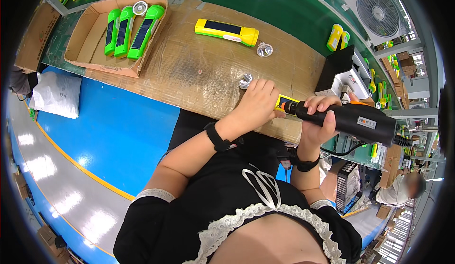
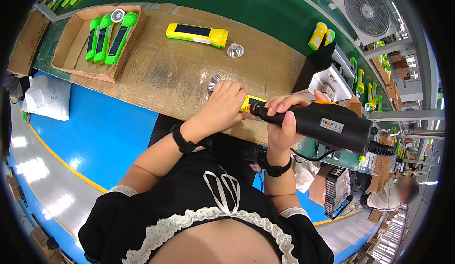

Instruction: Assemble flashlight components and test functionality using an electric screwdriver.

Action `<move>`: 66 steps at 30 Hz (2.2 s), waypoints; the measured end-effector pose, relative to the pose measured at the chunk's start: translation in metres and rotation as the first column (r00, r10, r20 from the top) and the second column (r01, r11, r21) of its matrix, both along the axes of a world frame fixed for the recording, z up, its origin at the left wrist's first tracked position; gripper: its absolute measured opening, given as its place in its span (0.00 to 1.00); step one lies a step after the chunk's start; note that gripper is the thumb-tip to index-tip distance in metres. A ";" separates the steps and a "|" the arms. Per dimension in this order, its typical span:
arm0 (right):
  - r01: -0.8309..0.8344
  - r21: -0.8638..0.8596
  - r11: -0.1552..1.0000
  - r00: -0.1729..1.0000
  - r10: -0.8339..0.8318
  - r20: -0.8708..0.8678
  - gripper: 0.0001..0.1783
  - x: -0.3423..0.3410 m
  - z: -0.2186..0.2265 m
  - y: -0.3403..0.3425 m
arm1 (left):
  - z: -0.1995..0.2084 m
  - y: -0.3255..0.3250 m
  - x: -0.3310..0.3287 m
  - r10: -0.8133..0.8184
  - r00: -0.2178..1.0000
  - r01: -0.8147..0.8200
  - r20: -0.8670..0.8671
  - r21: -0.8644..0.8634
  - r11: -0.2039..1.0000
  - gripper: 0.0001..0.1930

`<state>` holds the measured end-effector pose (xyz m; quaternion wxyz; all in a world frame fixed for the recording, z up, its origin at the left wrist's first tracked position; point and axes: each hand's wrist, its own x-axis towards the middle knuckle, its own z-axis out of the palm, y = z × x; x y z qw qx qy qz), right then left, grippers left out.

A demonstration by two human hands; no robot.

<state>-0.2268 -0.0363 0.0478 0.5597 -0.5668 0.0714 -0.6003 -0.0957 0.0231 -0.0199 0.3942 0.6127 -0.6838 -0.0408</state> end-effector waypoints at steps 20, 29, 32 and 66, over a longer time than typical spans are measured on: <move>0.057 -0.037 0.998 0.998 -0.057 -0.006 0.35 -0.003 0.011 0.004 | -0.003 -0.001 -0.002 0.017 1.000 -0.017 -0.008 0.018 1.000 0.26; 0.004 -0.018 1.000 0.999 -0.005 -0.035 0.35 0.005 0.002 0.006 | -0.003 0.000 0.000 0.008 1.000 -0.008 -0.008 0.031 1.000 0.28; 0.010 0.009 1.000 0.996 -0.009 -0.092 0.33 0.006 0.000 0.009 | -0.003 -0.002 -0.002 0.012 1.000 -0.012 -0.009 0.005 1.000 0.27; 0.050 -0.176 0.983 0.962 -0.095 -0.256 0.27 0.020 -0.001 0.013 | -0.005 -0.001 0.004 -0.036 0.996 0.031 0.077 0.059 0.998 0.23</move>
